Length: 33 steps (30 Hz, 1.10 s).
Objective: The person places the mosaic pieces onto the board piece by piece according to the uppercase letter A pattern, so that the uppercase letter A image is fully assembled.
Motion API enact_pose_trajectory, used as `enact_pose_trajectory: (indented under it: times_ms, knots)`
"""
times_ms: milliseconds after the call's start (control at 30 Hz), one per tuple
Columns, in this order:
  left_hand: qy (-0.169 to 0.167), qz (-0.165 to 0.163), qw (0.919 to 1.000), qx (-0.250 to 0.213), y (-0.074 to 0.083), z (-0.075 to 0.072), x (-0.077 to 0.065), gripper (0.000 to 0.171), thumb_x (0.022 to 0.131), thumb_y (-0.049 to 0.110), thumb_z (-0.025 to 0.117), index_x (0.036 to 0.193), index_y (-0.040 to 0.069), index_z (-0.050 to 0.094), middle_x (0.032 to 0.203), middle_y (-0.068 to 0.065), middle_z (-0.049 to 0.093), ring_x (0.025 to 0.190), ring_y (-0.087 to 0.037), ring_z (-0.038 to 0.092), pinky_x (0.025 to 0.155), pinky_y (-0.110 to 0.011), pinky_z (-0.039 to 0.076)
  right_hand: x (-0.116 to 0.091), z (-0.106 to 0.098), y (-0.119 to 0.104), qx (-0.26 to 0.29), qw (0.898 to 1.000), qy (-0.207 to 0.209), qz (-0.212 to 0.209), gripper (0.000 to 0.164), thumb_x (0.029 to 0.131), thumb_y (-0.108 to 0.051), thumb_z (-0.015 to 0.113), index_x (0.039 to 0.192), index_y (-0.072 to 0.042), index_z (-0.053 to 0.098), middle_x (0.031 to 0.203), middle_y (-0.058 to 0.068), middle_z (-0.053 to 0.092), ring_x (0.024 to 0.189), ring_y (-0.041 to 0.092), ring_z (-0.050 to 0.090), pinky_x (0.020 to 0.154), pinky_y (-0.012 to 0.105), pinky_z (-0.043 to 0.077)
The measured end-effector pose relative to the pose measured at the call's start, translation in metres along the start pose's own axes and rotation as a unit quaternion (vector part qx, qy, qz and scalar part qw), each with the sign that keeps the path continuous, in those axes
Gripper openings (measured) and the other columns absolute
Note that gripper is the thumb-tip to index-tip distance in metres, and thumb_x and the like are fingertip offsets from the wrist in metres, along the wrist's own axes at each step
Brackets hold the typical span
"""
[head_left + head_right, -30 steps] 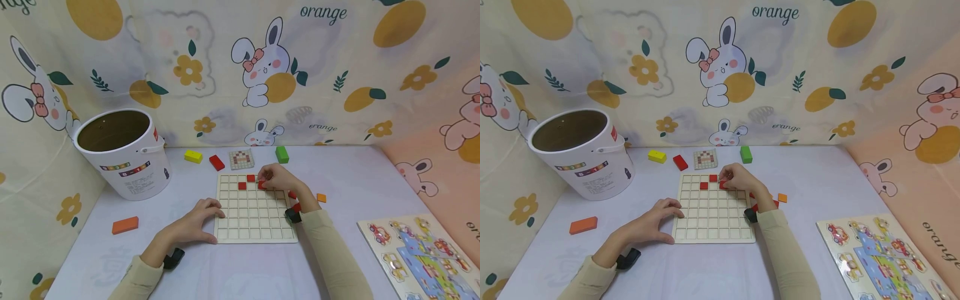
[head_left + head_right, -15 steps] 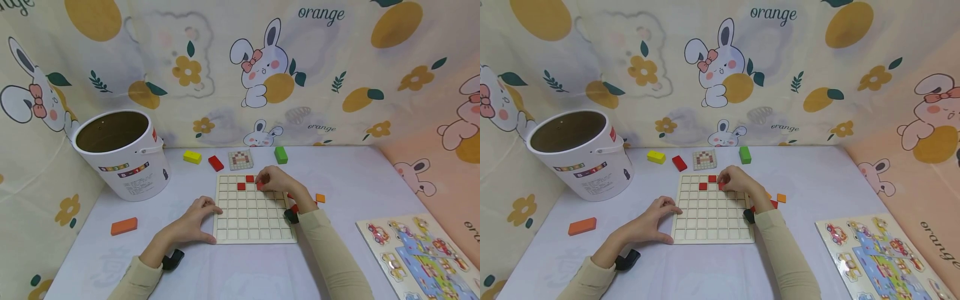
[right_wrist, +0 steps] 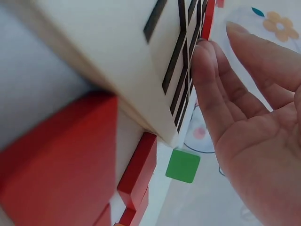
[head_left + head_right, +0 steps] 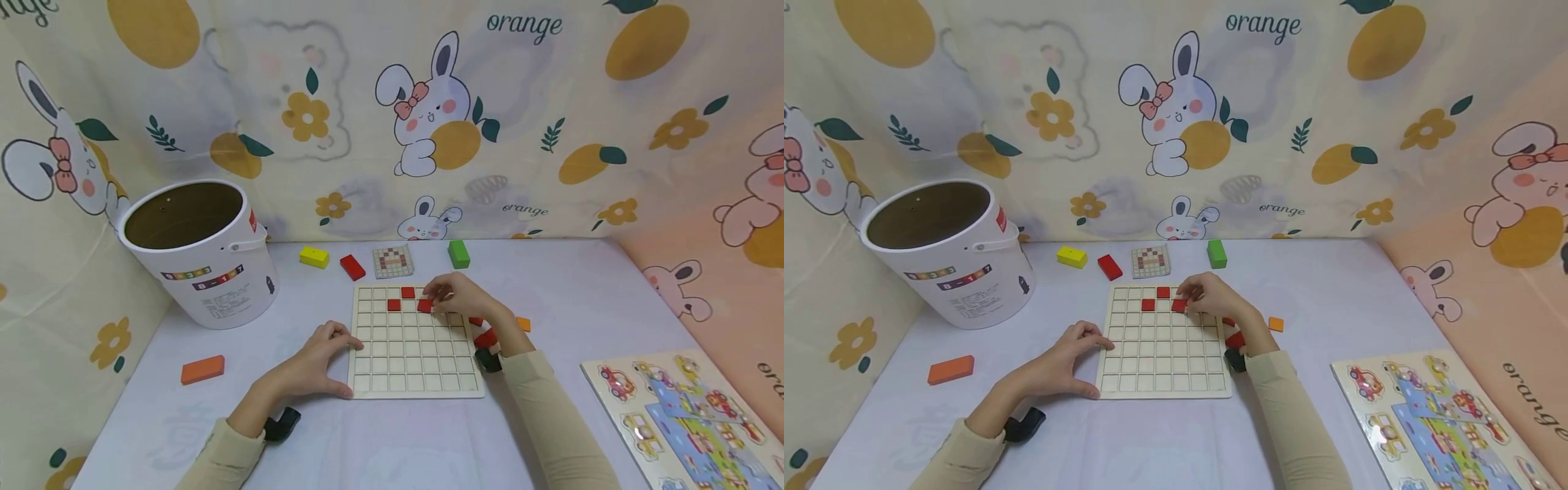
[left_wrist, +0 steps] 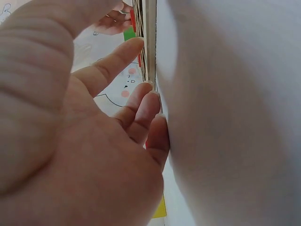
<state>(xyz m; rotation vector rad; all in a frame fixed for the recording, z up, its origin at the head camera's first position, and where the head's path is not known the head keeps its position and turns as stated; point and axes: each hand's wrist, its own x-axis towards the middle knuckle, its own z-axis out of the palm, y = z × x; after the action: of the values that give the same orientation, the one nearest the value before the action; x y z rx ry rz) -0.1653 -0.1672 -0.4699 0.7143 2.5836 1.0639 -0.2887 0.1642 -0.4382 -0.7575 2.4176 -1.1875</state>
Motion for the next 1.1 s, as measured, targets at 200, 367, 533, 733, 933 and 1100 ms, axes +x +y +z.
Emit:
enact_pose_trajectory:
  times_ms: [200, 367, 533, 733, 933, 1100]
  knots:
    - [-0.003, -0.002, 1.0000, 0.000, 0.000, -0.001, 0.000, 0.071, 0.066, 0.033, 0.094, 0.128, 0.019, 0.061, 0.129, -0.001, 0.039, 0.125, -0.024, 0.034, 0.109, -0.050, 0.034, -0.004, -0.003, 0.006, 0.033, 0.999, 0.000, -0.005, 0.030, 0.087, 0.006, 0.070, 0.116, 0.009, 0.063, 0.107, 0.022, 0.066, 0.095, 0.031, 0.064, 0.087, 0.035, 0.055]
    - [-0.006, -0.002, 1.0000, -0.001, 0.000, -0.001, 0.002, 0.071, 0.067, 0.034, 0.094, 0.128, 0.020, 0.061, 0.130, -0.001, 0.039, 0.124, -0.023, 0.034, 0.108, -0.050, 0.034, -0.021, -0.015, 0.006, 0.049, 0.999, 0.006, 0.006, 0.032, 0.090, 0.003, 0.068, 0.121, 0.009, 0.062, 0.115, 0.023, 0.067, 0.104, 0.035, 0.065, 0.090, 0.034, 0.054]
    - [-0.006, -0.002, 1.0000, 0.002, 0.000, -0.002, 0.002, 0.071, 0.066, 0.035, 0.094, 0.128, 0.020, 0.061, 0.129, -0.001, 0.040, 0.123, -0.023, 0.035, 0.108, -0.050, 0.035, -0.051, -0.030, 0.013, 0.054, 0.998, 0.027, 0.029, 0.031, 0.092, 0.002, 0.066, 0.122, 0.007, 0.061, 0.117, 0.023, 0.066, 0.108, 0.037, 0.063, 0.087, 0.031, 0.055]
    - [-0.004, -0.002, 1.0000, 0.002, -0.001, -0.002, 0.000, 0.071, 0.066, 0.036, 0.094, 0.127, 0.020, 0.061, 0.128, 0.000, 0.040, 0.123, -0.023, 0.034, 0.107, -0.050, 0.035, -0.066, -0.011, 0.000, -0.013, 0.999, -0.028, 0.017, 0.048, 0.096, -0.013, 0.066, 0.139, 0.002, 0.052, 0.146, 0.021, 0.048, 0.136, 0.041, 0.042, 0.109, 0.055, 0.037]
    - [-0.007, 0.007, 0.9999, -0.005, -0.001, 0.000, 0.000, 0.071, 0.067, 0.036, 0.093, 0.127, 0.019, 0.061, 0.127, 0.000, 0.039, 0.122, -0.022, 0.034, 0.107, -0.050, 0.034, -0.064, 0.033, -0.031, -0.230, 0.970, -0.055, 0.048, 0.080, 0.096, -0.050, 0.059, 0.157, -0.009, 0.027, 0.165, 0.013, 0.016, 0.150, 0.042, 0.001, 0.111, 0.071, 0.000]
    - [-0.006, 0.004, 1.0000, -0.006, 0.001, -0.001, 0.000, 0.070, 0.067, 0.035, 0.093, 0.127, 0.019, 0.061, 0.127, -0.001, 0.039, 0.122, -0.022, 0.034, 0.108, -0.050, 0.034, -0.059, 0.045, -0.035, -0.305, 0.947, -0.058, 0.081, 0.080, 0.098, -0.057, 0.048, 0.157, -0.009, 0.025, 0.165, 0.009, 0.014, 0.150, 0.041, -0.001, 0.110, 0.072, -0.003]
